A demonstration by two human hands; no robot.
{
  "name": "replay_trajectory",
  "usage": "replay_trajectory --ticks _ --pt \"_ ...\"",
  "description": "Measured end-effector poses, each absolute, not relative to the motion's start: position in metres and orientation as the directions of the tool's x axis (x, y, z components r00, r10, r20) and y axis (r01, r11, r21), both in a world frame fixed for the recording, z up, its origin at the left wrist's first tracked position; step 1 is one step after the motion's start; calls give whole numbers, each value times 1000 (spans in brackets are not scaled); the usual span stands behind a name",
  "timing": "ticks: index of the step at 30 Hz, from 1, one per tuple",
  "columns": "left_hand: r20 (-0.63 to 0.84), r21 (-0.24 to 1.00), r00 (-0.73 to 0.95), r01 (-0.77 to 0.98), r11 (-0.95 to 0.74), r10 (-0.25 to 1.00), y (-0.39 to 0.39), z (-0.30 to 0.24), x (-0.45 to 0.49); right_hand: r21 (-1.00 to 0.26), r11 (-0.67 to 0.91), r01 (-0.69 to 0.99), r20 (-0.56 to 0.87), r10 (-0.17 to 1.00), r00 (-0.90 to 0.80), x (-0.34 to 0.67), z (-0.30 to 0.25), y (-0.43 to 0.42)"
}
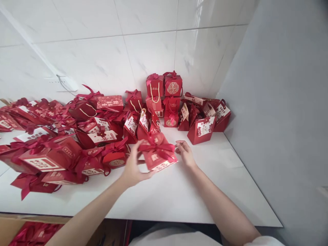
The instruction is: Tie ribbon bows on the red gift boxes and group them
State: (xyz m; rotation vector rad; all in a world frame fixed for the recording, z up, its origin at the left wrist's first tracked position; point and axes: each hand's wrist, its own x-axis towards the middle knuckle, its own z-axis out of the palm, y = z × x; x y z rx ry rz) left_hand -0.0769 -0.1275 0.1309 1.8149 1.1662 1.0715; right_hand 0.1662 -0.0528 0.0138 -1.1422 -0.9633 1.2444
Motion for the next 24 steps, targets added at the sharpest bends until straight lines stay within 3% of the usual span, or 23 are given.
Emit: replay_trajectory --ticks 4,7,13,17,24 --pt "148 921 313 303 -246 938 -109 67 -50 -966 -87 -243 -105 993 60 177 30 -54" --pt "121 911 316 342 -232 941 -108 53 -54 -963 -93 -254 -106 994 38 185 46 -58" --pt "189 917 215 311 -250 958 -112 71 -62 -999 16 31 10 984 -179 205 76 -73" --pt "166 939 149 278 -202 975 -106 89 -63 -992 124 25 112 948 -297 211 85 -80" --pt "-60 893 398 431 -129 916 -77 121 -67 -974 225 -5 206 883 -422 207 89 -86"
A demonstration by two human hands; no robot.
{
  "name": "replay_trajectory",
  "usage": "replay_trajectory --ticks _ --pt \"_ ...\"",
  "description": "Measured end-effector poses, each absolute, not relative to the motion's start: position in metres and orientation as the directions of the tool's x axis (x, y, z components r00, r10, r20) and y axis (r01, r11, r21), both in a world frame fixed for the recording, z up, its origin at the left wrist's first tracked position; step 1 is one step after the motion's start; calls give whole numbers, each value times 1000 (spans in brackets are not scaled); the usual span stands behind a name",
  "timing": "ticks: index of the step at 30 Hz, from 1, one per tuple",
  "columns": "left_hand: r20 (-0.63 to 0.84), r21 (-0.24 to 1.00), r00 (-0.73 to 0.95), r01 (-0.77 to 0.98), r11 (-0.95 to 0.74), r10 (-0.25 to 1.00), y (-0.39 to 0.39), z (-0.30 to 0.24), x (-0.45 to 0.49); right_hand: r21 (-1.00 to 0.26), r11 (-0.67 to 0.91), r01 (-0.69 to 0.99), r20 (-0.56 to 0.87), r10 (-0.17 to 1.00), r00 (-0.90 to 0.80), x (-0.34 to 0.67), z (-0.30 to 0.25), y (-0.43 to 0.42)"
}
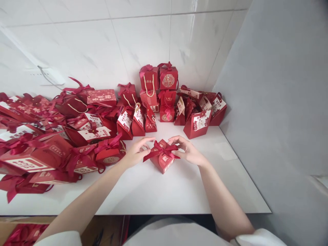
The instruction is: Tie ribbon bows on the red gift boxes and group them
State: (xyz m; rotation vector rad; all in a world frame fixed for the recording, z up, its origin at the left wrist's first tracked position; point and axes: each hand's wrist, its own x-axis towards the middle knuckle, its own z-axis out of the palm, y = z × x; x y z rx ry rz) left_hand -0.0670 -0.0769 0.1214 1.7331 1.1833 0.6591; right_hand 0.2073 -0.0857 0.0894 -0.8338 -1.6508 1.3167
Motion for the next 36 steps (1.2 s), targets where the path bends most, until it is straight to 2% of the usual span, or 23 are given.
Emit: replay_trajectory --ticks 6,12,17,20,25,28,32,36 --pt "-147 923 513 379 -69 846 -79 118 -58 -989 150 6 133 895 -426 201 84 -85" --pt "-92 930 431 360 -77 898 -86 108 -52 -990 142 27 129 953 -274 188 79 -84" --pt "-78 972 410 233 -22 909 -83 111 -53 -988 154 19 142 945 -295 190 85 -87" --pt "-20 984 431 169 -59 902 -84 113 -54 -982 186 19 168 921 -351 191 89 -89" --pt "33 934 564 277 -227 825 -86 114 -55 -974 220 49 192 925 -327 189 91 -92" --pt "59 912 610 289 -291 790 -87 114 -55 -971 233 53 197 905 -376 191 92 -94" --pt "73 914 547 297 -275 834 -89 112 -51 -966 255 49 214 888 -406 190 92 -95" --pt "92 910 406 337 -242 909 -94 111 -45 -948 302 105 264 924 -276 182 87 -95"
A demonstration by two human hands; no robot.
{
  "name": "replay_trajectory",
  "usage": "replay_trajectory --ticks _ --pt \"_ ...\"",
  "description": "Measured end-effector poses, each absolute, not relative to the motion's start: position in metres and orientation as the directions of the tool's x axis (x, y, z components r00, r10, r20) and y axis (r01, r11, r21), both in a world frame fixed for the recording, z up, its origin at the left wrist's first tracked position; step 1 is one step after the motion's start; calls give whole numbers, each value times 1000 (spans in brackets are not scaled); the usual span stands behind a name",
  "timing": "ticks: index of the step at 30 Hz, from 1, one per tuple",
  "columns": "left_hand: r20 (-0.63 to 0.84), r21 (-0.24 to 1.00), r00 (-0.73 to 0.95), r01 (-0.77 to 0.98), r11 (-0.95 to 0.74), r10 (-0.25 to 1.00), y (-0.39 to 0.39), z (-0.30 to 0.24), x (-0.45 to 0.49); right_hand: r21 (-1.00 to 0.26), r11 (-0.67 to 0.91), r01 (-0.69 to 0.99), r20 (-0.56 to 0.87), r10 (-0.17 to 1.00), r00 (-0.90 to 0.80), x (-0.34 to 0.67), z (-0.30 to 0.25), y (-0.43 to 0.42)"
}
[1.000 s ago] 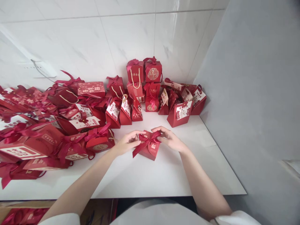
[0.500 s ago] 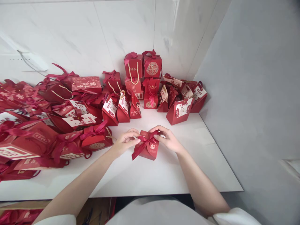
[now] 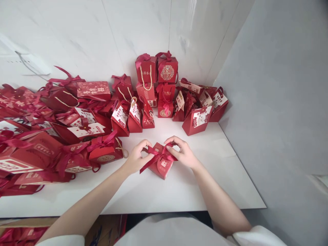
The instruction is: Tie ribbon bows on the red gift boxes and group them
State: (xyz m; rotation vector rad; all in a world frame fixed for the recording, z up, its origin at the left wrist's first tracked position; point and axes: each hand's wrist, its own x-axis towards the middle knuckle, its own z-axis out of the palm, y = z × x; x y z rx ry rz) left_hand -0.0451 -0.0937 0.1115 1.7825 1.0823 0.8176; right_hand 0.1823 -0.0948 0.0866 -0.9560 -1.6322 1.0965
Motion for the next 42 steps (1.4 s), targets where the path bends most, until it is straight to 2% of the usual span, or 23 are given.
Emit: replay_trajectory --ticks 5,8,12,15,19,22,24,27,30,32,37,42 --pt "58 946 232 298 -127 971 -95 107 -44 -952 303 49 293 945 -148 177 82 -97" --pt "48 952 182 288 -100 982 -93 103 -44 -958 287 -19 285 938 -199 179 84 -97" --pt "52 895 126 434 -102 991 -91 102 -44 -960 256 -111 278 905 -322 183 85 -95" --pt "99 790 104 597 -142 990 -92 104 -46 -964 217 -154 259 902 -346 185 82 -92" --pt "222 555 109 803 -218 969 -92 107 -51 -967 150 -204 216 909 -357 185 77 -90" --pt "365 402 149 865 -300 919 -93 110 -53 -963 112 -244 199 908 -368 183 74 -91" --pt "444 369 167 861 -350 880 -94 111 -54 -958 84 -273 190 901 -391 181 74 -91" --pt "450 471 128 806 -357 884 -93 112 -54 -951 45 -306 180 884 -430 178 73 -92" --pt "319 665 65 696 -272 946 -88 111 -56 -945 14 -327 167 879 -446 175 72 -92" --pt "240 737 76 634 -233 968 -85 109 -57 -943 -8 -332 151 881 -449 174 72 -92" --pt "138 798 64 584 -149 988 -78 106 -60 -948 -11 -318 140 883 -449 174 73 -92" --pt "134 801 4 589 -111 991 -80 106 -58 -971 60 -232 153 900 -407 176 72 -91"
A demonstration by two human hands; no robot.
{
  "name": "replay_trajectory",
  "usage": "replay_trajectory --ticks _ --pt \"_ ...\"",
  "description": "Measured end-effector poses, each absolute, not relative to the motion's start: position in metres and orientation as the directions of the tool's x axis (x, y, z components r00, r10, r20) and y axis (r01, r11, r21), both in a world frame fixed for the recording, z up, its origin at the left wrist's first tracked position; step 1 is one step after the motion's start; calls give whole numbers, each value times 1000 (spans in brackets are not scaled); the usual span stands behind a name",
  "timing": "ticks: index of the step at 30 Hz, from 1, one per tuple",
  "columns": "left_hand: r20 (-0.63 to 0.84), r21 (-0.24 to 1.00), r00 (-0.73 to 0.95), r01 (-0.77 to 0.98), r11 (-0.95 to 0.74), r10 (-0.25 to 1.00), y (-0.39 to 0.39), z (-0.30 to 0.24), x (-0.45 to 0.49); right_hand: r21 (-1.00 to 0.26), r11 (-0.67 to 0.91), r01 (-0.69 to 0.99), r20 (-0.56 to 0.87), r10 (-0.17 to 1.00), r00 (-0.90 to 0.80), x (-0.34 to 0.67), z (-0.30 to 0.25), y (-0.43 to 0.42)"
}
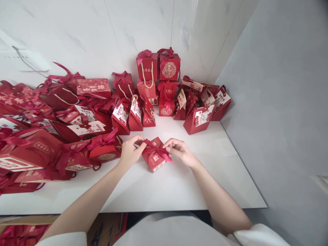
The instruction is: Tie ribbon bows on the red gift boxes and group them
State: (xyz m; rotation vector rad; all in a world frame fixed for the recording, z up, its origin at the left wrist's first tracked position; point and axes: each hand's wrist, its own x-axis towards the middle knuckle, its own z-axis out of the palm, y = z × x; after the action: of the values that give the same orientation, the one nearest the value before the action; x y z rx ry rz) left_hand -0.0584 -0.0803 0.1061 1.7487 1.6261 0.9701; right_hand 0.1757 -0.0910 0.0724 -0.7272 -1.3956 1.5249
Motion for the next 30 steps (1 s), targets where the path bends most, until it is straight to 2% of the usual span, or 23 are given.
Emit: replay_trajectory --ticks 3,5,8,10,15,18,20,25,28,30 --pt "184 751 36 639 -164 982 -85 108 -56 -976 145 -164 184 949 -257 178 71 -89" --pt "229 717 150 642 -271 962 -88 110 -55 -974 196 -110 212 964 -160 179 71 -88" --pt "237 725 354 555 -407 905 -89 113 -56 -957 289 25 283 950 -129 179 71 -88" --pt "203 779 406 484 -398 891 -87 114 -58 -927 361 106 345 927 -146 177 72 -88" --pt "122 923 394 292 -250 911 -80 109 -64 -864 456 212 450 889 -78 173 70 -90" --pt "117 957 374 204 -204 920 -79 106 -64 -749 511 421 557 830 -17 169 70 -95" --pt "155 934 381 245 -261 911 -80 107 -62 -656 547 520 637 771 -7 163 70 -101" --pt "283 763 447 431 -481 848 -82 110 -55 -464 686 560 736 651 -186 146 69 -115" --pt "330 634 526 491 -597 784 -82 107 -56 -356 747 562 664 625 -411 141 69 -117" --pt "331 559 578 517 -649 746 -82 104 -58 -314 753 578 590 632 -503 141 69 -116"
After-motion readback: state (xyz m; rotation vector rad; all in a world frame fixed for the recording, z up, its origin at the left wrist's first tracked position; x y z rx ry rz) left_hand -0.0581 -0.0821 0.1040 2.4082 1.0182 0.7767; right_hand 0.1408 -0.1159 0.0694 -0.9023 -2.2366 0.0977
